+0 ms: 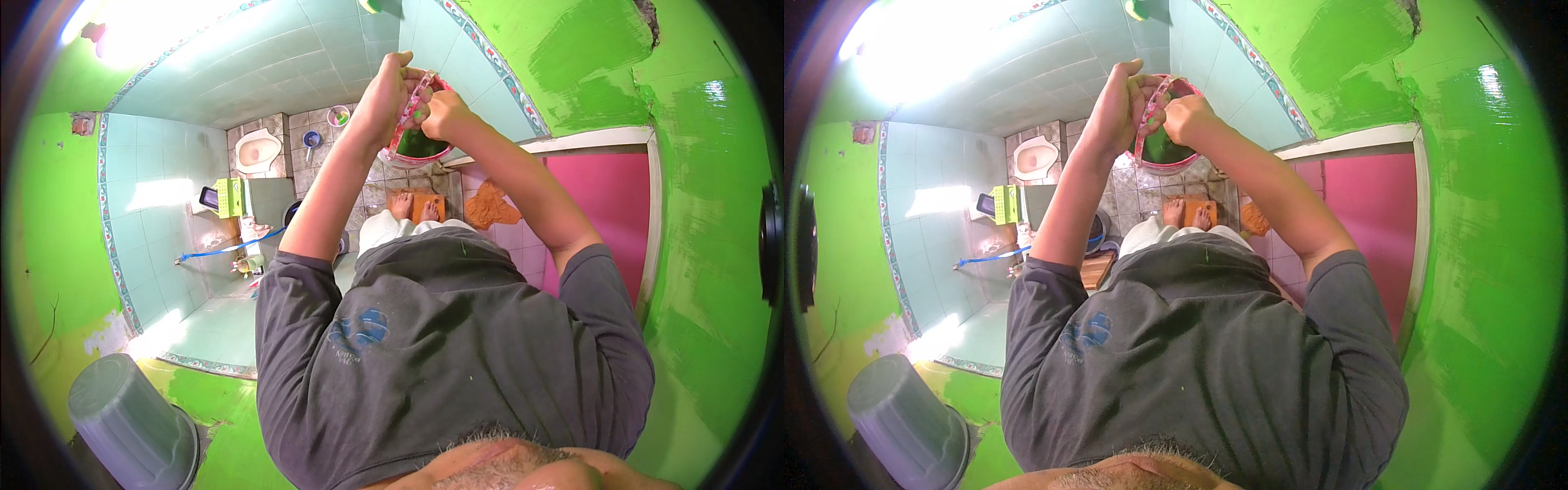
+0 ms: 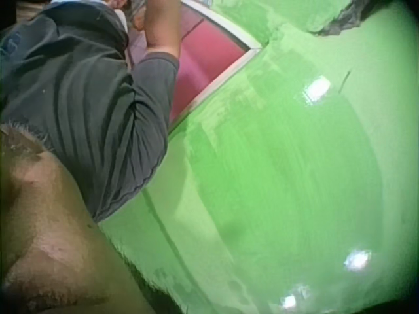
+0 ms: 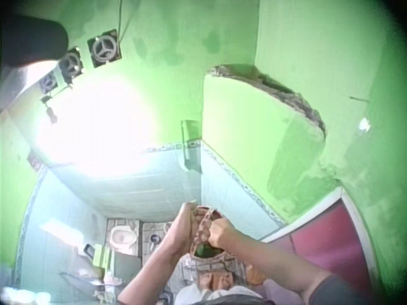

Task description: The person paints a green wall using a brush. They dip the brush into a bucket of green paint and apply it to the wall, filling in cracks and covering the surface.

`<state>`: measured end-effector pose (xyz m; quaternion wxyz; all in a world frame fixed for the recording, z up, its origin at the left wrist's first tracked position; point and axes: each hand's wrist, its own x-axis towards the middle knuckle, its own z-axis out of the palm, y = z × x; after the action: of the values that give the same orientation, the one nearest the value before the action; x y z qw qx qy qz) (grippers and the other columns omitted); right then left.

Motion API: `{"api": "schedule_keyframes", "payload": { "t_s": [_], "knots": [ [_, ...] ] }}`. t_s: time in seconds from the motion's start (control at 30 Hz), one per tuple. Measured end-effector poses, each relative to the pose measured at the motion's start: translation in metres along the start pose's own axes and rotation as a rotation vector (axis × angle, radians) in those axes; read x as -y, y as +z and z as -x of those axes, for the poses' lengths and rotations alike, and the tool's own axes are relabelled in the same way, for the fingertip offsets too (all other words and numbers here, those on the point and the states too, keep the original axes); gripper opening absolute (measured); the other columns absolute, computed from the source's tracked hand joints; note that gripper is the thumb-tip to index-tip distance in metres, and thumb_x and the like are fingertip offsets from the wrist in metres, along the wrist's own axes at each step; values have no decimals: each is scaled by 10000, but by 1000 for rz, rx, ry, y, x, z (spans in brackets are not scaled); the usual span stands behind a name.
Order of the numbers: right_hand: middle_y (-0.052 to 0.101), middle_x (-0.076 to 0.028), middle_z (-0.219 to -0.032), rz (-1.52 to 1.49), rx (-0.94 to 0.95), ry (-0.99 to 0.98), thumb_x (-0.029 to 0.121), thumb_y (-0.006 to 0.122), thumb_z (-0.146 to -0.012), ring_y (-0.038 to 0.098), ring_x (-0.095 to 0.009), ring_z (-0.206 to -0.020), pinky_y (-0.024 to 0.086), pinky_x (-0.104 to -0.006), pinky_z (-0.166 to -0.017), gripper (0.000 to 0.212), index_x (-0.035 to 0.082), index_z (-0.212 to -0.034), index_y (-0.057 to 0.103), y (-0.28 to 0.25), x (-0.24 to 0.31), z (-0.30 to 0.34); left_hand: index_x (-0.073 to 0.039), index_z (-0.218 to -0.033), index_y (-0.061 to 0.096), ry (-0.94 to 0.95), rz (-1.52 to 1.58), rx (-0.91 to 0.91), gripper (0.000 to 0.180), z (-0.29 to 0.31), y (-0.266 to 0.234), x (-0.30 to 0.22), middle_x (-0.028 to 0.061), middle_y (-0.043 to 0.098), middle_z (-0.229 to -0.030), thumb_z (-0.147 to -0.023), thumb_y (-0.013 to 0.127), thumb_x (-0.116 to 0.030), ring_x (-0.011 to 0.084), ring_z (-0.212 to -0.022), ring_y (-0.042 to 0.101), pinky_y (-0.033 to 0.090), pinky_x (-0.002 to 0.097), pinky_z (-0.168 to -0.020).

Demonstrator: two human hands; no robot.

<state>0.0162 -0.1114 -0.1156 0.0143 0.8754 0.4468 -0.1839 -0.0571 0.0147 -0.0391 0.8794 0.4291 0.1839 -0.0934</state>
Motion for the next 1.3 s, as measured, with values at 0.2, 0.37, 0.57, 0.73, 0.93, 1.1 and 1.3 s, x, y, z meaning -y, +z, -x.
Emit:
{"api": "schedule_keyframes", "payload": {
  "t_s": [0.2, 0.37, 0.57, 0.73, 0.93, 1.1, 1.3],
  "knots": [
    [699, -145, -823, -199, 105, 132, 250, 555, -858, 675, -294, -848, 514, -410, -771, 241, 64, -867, 708, -49, -19, 43, 72, -1022, 481, -4, 16, -25, 501, -3, 2, 3, 112, 552, -721, -952, 346, -406, 187, -486, 457, 377, 296, -453],
    [694, -118, -740, -703, 114, 280, 308, 520, -889, 639, -211, -710, 503, -371, -715, 344, 11, -865, 693, -40, -53, 66, 19, -977, 501, -16, 20, -46, 471, -4, 11, 1, 71, 520, -703, -956, 332, -420, 156, -498, 444, 353, 289, -443],
    [635, -33, -743, -1302, 133, 386, 272, 503, -954, 487, -62, -593, 390, -228, -538, 286, 23, -911, 637, -15, -73, 89, 26, -985, 483, -2, 70, -27, 480, -14, -2, 9, 72, 501, -687, -953, 331, -428, 154, -506, 443, 332, 277, -436],
    [517, 40, -707, -1500, 97, 296, 294, 521, -972, 399, -39, -547, 317, -211, -462, 263, 50, -908, 595, 13, -74, 101, 19, -993, 476, 10, 60, -37, 483, -19, -3, 9, 68, 507, -701, -948, 335, -440, 157, -507, 444, 342, 276, -453],
    [444, 79, -715, -1793, 139, 289, 289, 505, -996, 334, -4, -553, 279, -165, -486, 213, 81, -1026, 532, 28, -57, 103, 61, -1076, 523, 5, 60, -90, 564, -23, -5, 14, 70, 542, -761, -946, 292, -437, 170, -586, 470, 359, 290, -544],
    [453, 72, -740, -1863, 64, 255, 289, 508, -998, 357, -4, -579, 279, -165, -499, 236, 79, -1106, 519, 35, -46, 108, 20, -1052, 484, 88, 68, -54, 511, -25, -12, 18, 69, 533, -740, -944, 325, -454, 169, -578, 491, 364, 301, -507],
    [489, 18, -761, -2029, -138, 290, 218, 494, -998, 401, -51, -601, 309, -196, -496, 171, 63, -1069, 503, 24, -42, 118, 26, -1053, 479, 105, 148, -119, 499, -22, -20, 18, 58, 538, -741, -943, 340, -441, 161, -583, 476, 357, 297, -540]
  ]
}}
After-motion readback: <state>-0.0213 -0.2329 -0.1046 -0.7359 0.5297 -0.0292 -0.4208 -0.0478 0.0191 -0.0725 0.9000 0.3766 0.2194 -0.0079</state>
